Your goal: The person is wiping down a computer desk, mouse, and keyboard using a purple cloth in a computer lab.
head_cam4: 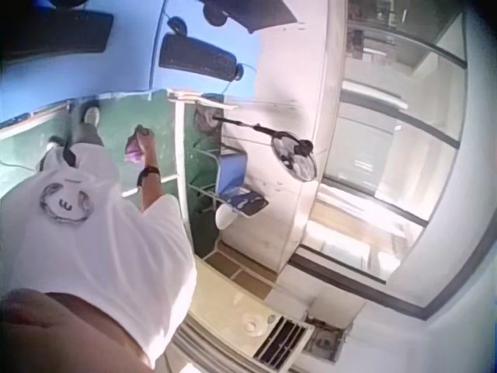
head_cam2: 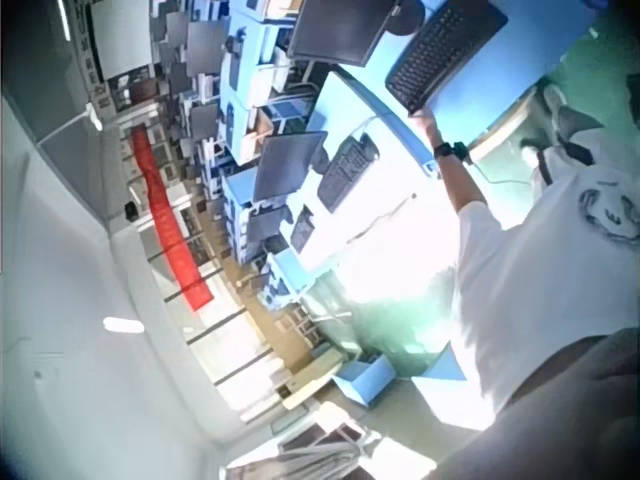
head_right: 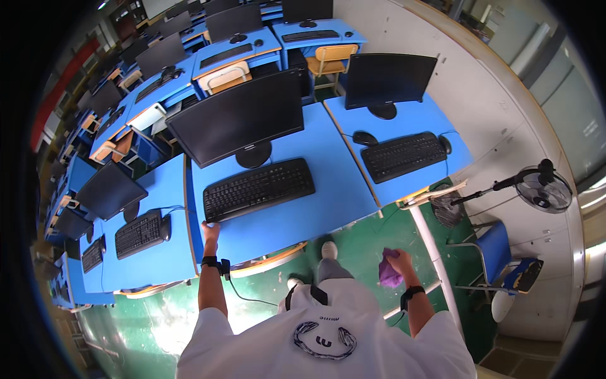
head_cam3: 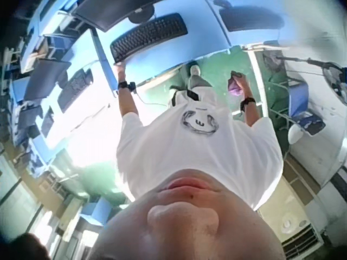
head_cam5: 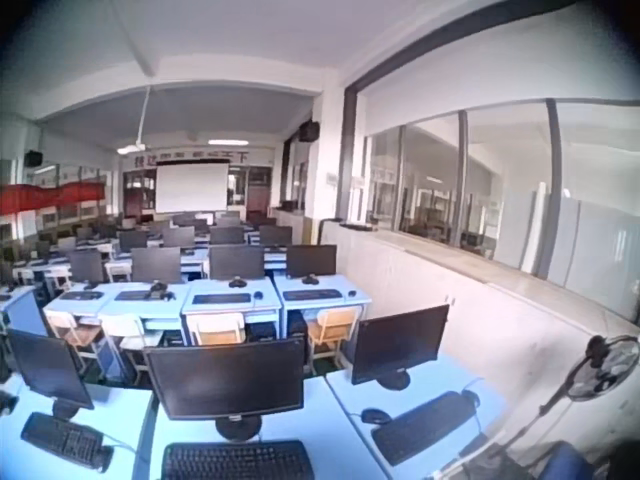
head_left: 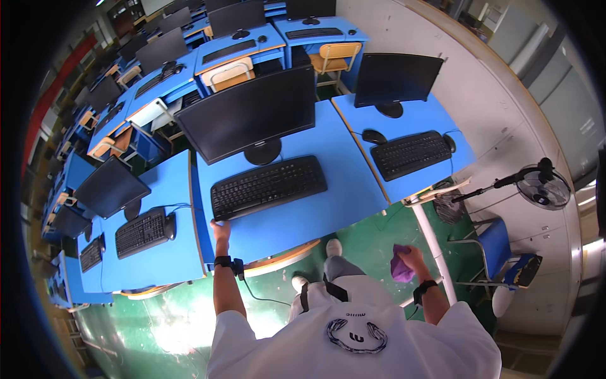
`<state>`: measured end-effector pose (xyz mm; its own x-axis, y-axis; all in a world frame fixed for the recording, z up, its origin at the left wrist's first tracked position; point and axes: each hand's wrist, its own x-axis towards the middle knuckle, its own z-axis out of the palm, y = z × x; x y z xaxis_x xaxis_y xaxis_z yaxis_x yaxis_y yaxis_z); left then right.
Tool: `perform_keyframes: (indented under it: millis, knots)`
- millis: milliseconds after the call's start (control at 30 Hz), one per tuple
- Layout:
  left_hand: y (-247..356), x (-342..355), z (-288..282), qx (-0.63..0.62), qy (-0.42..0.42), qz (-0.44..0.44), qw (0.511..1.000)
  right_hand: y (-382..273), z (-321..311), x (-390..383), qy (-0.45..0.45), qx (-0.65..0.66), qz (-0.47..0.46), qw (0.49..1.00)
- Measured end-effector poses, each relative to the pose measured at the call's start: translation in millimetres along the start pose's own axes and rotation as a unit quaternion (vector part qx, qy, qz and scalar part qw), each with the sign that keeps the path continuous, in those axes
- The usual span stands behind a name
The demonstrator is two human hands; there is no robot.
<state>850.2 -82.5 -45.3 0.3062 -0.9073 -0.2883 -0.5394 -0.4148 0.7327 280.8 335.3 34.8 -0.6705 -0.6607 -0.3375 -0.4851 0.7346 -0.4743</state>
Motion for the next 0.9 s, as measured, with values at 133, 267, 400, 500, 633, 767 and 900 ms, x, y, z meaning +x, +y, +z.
perform_keyframes:
  millis: [133, 267, 400, 500, 633, 767, 900]
  knots:
    - [13.0, -39.8, -14.0, 0.114, 0.080, 0.041, 0.989, -98.0, -10.2, 56.8, 0.047, 0.059, -0.144, 0.987]
    - [27.5, -147.0, -2.5, -0.080, 0.148, 0.140, 0.976, -173.6, 0.1, 108.6, -0.069, 0.246, -0.180, 0.950]
    - [26.1, -267.5, 50.3, -0.117, 0.029, -0.020, 0.992, -203.4, 40.3, 153.4, -0.041, 0.193, -0.338, 0.920]
    - [29.1, -316.5, 76.9, -0.106, -0.239, -0.187, 0.947, -203.5, 57.0, 198.9, -0.087, 0.116, -0.468, 0.872]
    - [78.7, -329.9, 118.7, 0.090, -0.270, -0.039, 0.958, -209.2, 60.6, 228.6, -0.144, 0.012, -0.499, 0.855]
    - [125.1, -338.4, 132.6, 0.088, -0.200, -0.022, 0.975, -217.7, 43.7, 237.7, -0.268, -0.020, -0.471, 0.840]
    - [120.9, -366.7, 127.8, 0.057, -0.184, -0.051, 0.980, -234.8, 15.5, 294.6, -0.152, 0.106, -0.398, 0.899]
